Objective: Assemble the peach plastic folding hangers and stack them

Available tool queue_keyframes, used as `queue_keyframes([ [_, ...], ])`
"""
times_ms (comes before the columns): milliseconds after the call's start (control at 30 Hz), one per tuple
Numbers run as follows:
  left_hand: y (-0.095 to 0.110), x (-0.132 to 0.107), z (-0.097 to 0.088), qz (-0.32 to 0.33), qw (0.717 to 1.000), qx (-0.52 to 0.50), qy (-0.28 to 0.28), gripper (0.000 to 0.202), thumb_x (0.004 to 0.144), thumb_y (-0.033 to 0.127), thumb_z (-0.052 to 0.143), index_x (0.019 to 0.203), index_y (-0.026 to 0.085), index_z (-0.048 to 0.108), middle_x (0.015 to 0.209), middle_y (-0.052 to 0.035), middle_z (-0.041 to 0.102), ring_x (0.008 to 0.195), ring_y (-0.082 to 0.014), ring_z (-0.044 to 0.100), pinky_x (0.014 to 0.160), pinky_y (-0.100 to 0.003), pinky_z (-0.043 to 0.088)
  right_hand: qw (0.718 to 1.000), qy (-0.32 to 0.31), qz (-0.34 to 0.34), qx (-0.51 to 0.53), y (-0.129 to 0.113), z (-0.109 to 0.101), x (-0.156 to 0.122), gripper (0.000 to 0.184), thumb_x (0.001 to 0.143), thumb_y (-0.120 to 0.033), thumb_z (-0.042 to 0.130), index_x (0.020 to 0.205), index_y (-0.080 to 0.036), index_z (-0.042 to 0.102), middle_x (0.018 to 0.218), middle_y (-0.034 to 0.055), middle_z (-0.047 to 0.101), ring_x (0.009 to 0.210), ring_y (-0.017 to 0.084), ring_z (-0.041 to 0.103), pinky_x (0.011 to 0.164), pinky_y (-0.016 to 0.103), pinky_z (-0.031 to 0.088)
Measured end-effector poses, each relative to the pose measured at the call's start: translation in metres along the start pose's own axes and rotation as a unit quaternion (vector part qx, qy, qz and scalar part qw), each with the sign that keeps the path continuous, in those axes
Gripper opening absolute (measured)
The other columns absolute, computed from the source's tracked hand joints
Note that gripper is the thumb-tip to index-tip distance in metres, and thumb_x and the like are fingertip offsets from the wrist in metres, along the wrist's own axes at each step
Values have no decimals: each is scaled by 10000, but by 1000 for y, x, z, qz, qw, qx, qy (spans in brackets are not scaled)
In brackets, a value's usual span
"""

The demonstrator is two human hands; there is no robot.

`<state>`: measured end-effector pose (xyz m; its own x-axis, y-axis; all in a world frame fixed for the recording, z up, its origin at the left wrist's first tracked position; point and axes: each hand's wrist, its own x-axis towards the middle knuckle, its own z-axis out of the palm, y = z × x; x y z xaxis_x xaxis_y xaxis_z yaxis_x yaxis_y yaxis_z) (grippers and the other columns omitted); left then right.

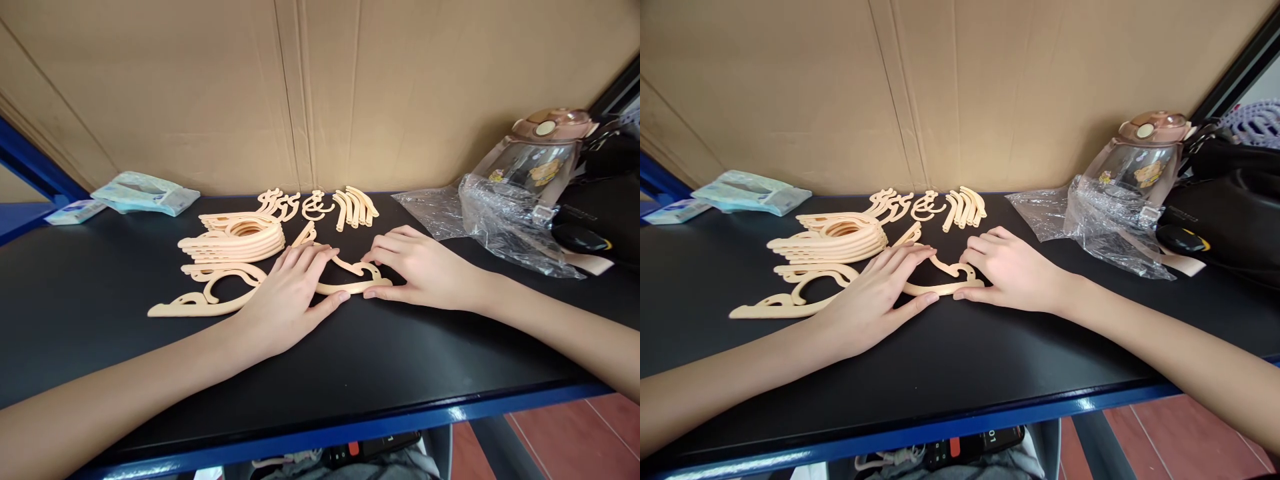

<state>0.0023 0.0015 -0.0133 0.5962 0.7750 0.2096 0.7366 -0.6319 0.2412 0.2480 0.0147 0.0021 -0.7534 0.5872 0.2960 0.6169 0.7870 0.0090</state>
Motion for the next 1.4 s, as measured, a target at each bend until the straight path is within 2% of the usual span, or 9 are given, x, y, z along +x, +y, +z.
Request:
queue_keyframes([
  [267,-1,1,0,-6,1000,-7,-3,514,969,541,434,1306,158,494,1448,-152,436,1396,-318,345,1128,-538,348,998,-24,-32,51,-7,-2,0,236,978,-330,518,1062,-151,648,933,51,639,826,187,565,849,354,402],
  [467,-1,1,0,-9,1000,-19,3,458,961,535,449,1227,170,524,1414,-152,460,1373,-324,376,1117,-544,359,998,-17,-33,51,-6,-3,0,253,979,-344,517,1076,-150,648,925,56,638,799,187,554,814,347,410],
  [633,-1,1,1,4,1000,-12,0,463,971,517,440,1272,171,505,1441,-150,446,1391,-325,355,1121,-547,352,998,-4,-23,50,-5,0,-1,401,975,-381,515,1276,-118,546,950,83,650,839,212,578,814,363,426],
  [800,0,0,0,11,1000,5,-7,479,983,492,432,1319,154,479,1464,-154,431,1404,-314,338,1135,-534,339,999,-14,-30,41,-5,0,-1,320,980,-385,504,1150,-146,632,924,70,631,806,203,565,795,351,423],
  [900,0,-1,0,13,1000,10,-8,489,984,490,435,1336,151,468,1476,-154,419,1402,-308,344,1133,-523,347,999,-11,-27,42,-5,0,-1,362,984,-363,504,1251,-131,578,939,73,632,816,204,564,795,351,426],
  [1033,0,-1,-1,23,1000,9,-7,478,988,475,433,1340,154,462,1470,-151,430,1409,-305,343,1129,-514,357,999,-17,-29,40,-4,2,-1,303,992,-362,478,1177,-157,605,943,75,630,814,206,565,778,354,440],
  [1133,0,-1,-1,26,1000,9,-4,485,988,484,425,1342,154,460,1471,-154,427,1403,-306,354,1126,-510,362,998,-2,-15,54,-4,2,-2,372,975,-359,511,1281,-148,520,946,74,639,845,217,581,767,354,456],
  [1300,1,0,-1,31,999,10,3,486,984,466,451,1344,139,444,1457,-146,448,1386,-300,374,1122,-502,375,999,-19,-28,43,-5,1,-1,232,973,-335,520,1099,-159,602,961,71,636,835,208,583,781,353,463],
  [1400,1,-1,-2,25,1000,-13,13,497,971,442,500,1359,143,417,1457,-136,446,1382,-280,378,1119,-479,392,999,-6,-17,49,-6,1,-1,324,969,-324,529,1223,-123,538,990,92,648,891,224,604,778,353,479],
])
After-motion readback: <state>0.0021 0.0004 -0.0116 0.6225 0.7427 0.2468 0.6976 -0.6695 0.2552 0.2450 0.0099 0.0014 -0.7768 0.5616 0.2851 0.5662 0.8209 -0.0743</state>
